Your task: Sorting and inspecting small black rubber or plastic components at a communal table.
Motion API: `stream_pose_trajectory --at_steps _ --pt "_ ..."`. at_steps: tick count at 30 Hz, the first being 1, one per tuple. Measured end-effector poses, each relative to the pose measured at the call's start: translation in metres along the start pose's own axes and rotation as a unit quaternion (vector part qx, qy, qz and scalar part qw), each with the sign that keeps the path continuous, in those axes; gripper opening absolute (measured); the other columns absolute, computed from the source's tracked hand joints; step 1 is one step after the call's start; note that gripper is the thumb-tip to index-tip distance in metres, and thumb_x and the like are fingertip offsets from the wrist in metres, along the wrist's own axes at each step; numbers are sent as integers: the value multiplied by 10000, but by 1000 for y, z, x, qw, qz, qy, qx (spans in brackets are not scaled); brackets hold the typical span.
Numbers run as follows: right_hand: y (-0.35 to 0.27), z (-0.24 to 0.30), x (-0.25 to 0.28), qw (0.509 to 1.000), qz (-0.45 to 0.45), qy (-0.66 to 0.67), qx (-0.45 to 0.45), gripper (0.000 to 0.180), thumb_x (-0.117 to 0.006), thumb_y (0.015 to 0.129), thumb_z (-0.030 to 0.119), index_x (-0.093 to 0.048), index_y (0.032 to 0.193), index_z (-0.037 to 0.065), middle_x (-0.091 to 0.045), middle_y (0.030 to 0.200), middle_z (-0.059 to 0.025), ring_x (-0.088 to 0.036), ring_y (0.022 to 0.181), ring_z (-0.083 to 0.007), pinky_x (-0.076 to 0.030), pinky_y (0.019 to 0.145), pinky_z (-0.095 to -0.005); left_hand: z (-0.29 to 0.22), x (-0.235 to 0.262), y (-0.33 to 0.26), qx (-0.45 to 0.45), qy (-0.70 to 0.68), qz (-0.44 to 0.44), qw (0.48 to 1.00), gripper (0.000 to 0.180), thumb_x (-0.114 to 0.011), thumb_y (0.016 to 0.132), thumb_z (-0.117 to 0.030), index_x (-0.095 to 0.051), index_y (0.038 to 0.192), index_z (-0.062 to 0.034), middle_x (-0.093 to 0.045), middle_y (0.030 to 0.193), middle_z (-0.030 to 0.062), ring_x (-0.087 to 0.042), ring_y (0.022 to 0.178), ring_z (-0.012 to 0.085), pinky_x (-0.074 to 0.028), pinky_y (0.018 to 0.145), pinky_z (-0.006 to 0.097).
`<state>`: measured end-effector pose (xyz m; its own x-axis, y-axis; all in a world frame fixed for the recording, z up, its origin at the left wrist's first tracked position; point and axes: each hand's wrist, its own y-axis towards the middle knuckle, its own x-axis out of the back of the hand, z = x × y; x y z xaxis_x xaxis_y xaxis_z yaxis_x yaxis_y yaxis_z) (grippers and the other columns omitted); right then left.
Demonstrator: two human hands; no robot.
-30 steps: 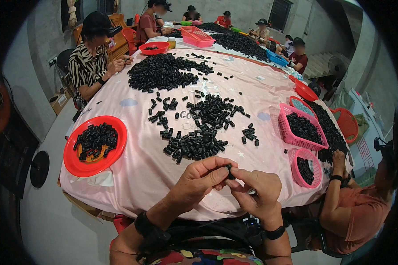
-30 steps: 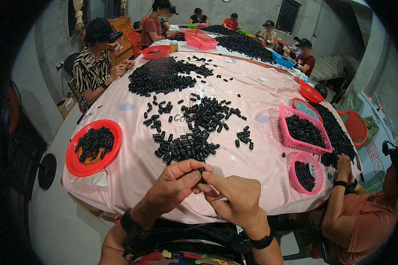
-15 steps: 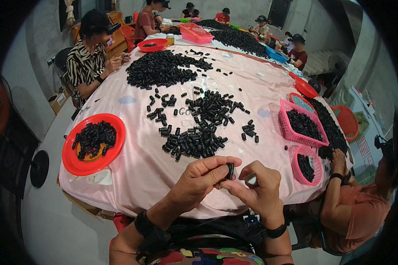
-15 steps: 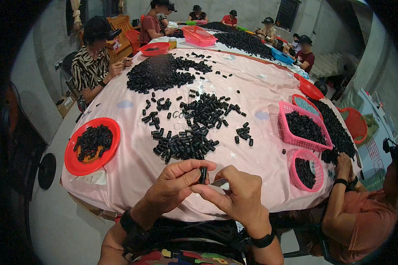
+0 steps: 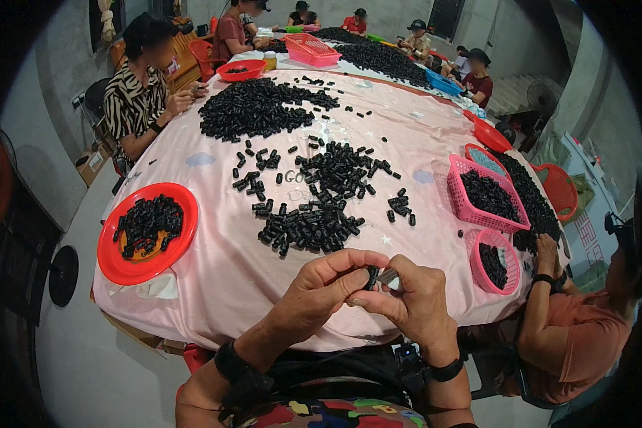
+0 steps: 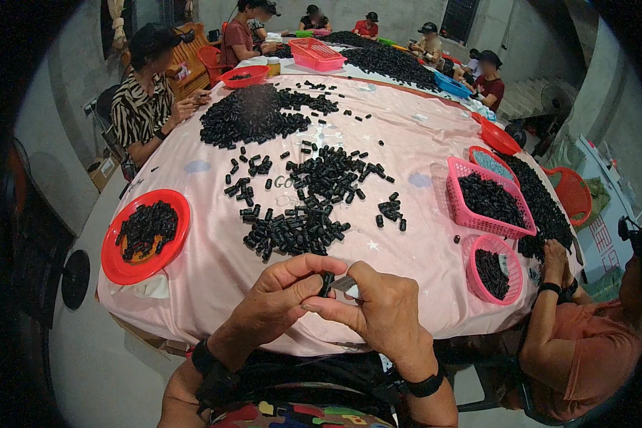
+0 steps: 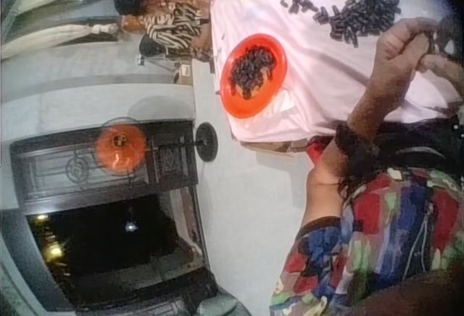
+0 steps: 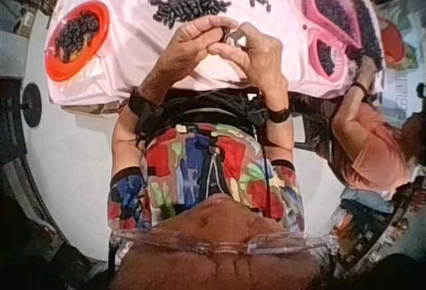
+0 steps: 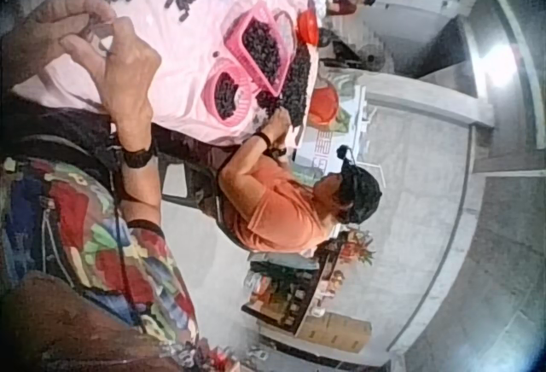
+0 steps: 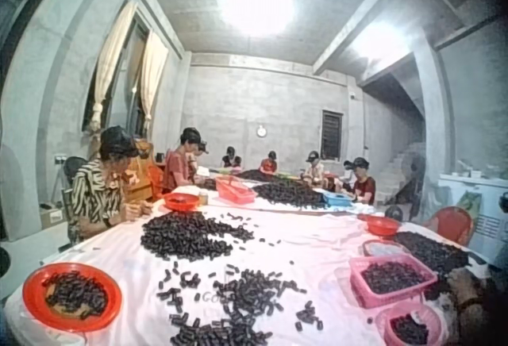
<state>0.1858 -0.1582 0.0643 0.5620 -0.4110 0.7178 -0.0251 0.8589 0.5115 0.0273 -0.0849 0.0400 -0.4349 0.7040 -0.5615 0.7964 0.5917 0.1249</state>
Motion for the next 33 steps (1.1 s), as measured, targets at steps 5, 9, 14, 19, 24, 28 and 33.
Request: stream_pose_trajectory --at_steps 5,9,14,19,24,28,33 --pt "-1 -2 0 1000 7 -15 -5 452 -755 704 456 -589 807 49 -605 568 -53 -620 484 -206 -448 423 -292 0 -1 0 4 8 7 1000 262 -419 960 -48 -552 1178 9 -609 1007 36 -565 885 57 -462 796 205" --pt "-1 -2 -1 1000 4 -12 -6 462 -774 689 444 -588 786 33 -587 549 -62 -605 482 -181 -436 427 -272 -1 1 0 9 6 8 1000 256 -424 959 -49 -560 1168 11 -611 986 29 -562 880 53 -457 788 194" --pt "-1 -3 -2 1000 9 -28 -3 464 -748 701 479 -583 776 52 -579 533 -52 -608 469 -202 -437 412 -290 -1 2 0 4 23 11 1000 253 -440 954 -56 -572 1159 11 -620 987 31 -562 871 47 -457 783 195" --pt "-2 -7 -3 998 -7 -63 31 485 -729 706 510 -574 755 53 -541 494 -43 -583 432 -202 -419 390 -295 0 5 0 3 39 10 999 250 -453 948 -57 -584 1151 8 -625 999 34 -562 871 48 -453 788 196" --pt "-1 -9 -3 996 -12 -68 48 489 -717 716 522 -559 740 60 -512 467 -35 -560 403 -189 -394 368 -286 -1 5 -1 0 44 11 999 246 -465 946 -65 -587 1147 8 -622 1024 38 -562 904 56 -452 810 205" --pt "0 -9 -3 996 -12 -63 55 484 -714 723 522 -553 730 65 -488 443 -27 -542 385 -175 -378 357 -275 0 5 0 0 50 11 999 246 -467 946 -67 -587 1148 6 -622 1025 39 -562 905 57 -451 816 208" --pt "-1 -10 -3 996 -7 -64 54 481 -717 722 516 -552 715 64 -488 440 -25 -540 383 -176 -376 356 -276 -1 6 -2 8 39 21 999 248 -474 945 -71 -582 1154 5 -621 1028 44 -563 909 61 -450 824 209"
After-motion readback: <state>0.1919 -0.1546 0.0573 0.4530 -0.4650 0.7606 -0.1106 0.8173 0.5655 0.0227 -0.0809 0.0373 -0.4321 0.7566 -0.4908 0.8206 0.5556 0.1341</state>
